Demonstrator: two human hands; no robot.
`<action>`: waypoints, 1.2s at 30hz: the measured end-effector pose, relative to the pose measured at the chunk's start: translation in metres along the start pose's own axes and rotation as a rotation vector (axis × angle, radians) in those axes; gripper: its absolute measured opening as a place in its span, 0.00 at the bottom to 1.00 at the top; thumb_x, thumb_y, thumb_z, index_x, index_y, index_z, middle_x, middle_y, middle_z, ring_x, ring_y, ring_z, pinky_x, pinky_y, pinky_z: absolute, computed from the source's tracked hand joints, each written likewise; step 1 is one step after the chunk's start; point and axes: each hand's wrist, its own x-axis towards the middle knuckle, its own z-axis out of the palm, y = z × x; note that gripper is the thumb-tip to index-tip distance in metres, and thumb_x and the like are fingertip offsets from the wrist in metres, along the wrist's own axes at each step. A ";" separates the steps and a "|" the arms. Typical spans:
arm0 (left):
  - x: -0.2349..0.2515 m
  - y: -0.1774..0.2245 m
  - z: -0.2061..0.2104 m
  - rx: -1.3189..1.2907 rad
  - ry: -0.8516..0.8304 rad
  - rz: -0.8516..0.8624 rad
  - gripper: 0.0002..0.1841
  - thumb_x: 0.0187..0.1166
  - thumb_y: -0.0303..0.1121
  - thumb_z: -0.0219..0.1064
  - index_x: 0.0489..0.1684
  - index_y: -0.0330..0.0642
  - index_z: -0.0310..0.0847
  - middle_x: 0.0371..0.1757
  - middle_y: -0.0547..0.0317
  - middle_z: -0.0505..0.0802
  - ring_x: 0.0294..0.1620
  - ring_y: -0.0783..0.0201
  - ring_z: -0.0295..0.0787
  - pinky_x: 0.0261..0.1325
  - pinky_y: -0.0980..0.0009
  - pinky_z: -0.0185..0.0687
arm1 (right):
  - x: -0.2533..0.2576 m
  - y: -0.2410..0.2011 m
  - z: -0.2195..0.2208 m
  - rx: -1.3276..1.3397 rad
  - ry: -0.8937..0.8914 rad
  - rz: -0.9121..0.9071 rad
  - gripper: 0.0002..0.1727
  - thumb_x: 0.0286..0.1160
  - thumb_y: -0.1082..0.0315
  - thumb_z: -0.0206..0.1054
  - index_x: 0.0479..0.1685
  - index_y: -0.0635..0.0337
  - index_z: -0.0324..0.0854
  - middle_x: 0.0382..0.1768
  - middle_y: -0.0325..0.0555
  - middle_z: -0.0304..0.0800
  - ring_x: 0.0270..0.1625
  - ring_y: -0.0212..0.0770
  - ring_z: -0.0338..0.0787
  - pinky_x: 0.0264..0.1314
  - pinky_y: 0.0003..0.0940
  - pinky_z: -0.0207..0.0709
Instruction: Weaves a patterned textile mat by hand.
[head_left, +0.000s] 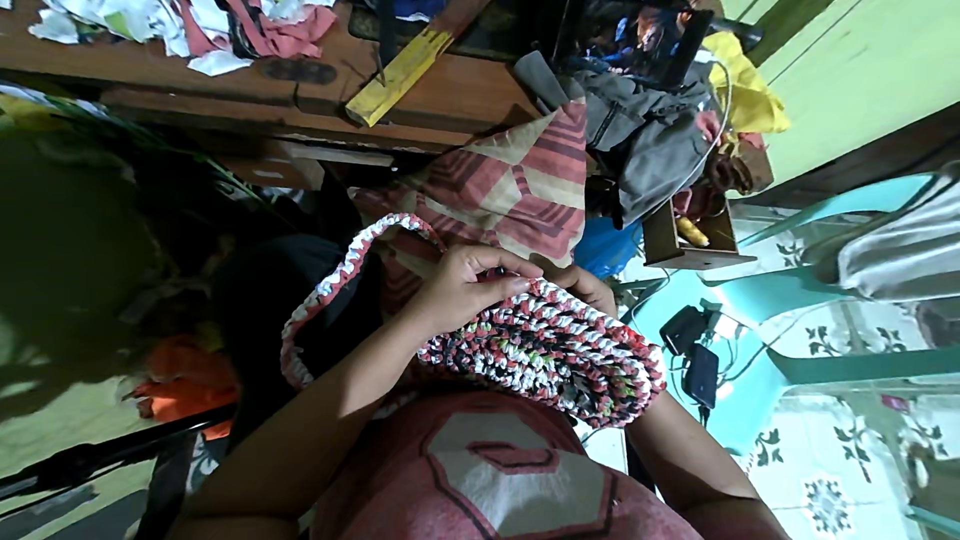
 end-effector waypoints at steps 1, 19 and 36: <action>0.000 0.000 0.001 -0.006 0.010 -0.002 0.07 0.77 0.24 0.70 0.46 0.38 0.93 0.44 0.62 0.96 0.44 0.73 0.92 0.48 0.76 0.89 | 0.000 0.000 -0.001 -0.010 0.000 0.006 0.09 0.83 0.68 0.64 0.50 0.49 0.89 0.46 0.28 0.94 0.48 0.21 0.90 0.54 0.21 0.85; 0.000 -0.001 -0.003 -0.047 -0.039 0.009 0.08 0.78 0.22 0.68 0.47 0.36 0.94 0.48 0.59 0.96 0.48 0.72 0.92 0.52 0.76 0.88 | 0.002 -0.002 0.001 0.049 -0.026 0.029 0.06 0.81 0.64 0.67 0.48 0.49 0.88 0.41 0.26 0.93 0.43 0.19 0.89 0.48 0.18 0.83; 0.000 -0.003 0.000 -0.015 -0.014 -0.001 0.08 0.78 0.25 0.69 0.47 0.38 0.93 0.47 0.62 0.97 0.49 0.73 0.92 0.54 0.74 0.88 | 0.010 0.006 -0.009 -0.346 -0.059 -0.349 0.06 0.83 0.69 0.64 0.38 0.58 0.83 0.49 0.42 0.90 0.63 0.39 0.89 0.77 0.45 0.79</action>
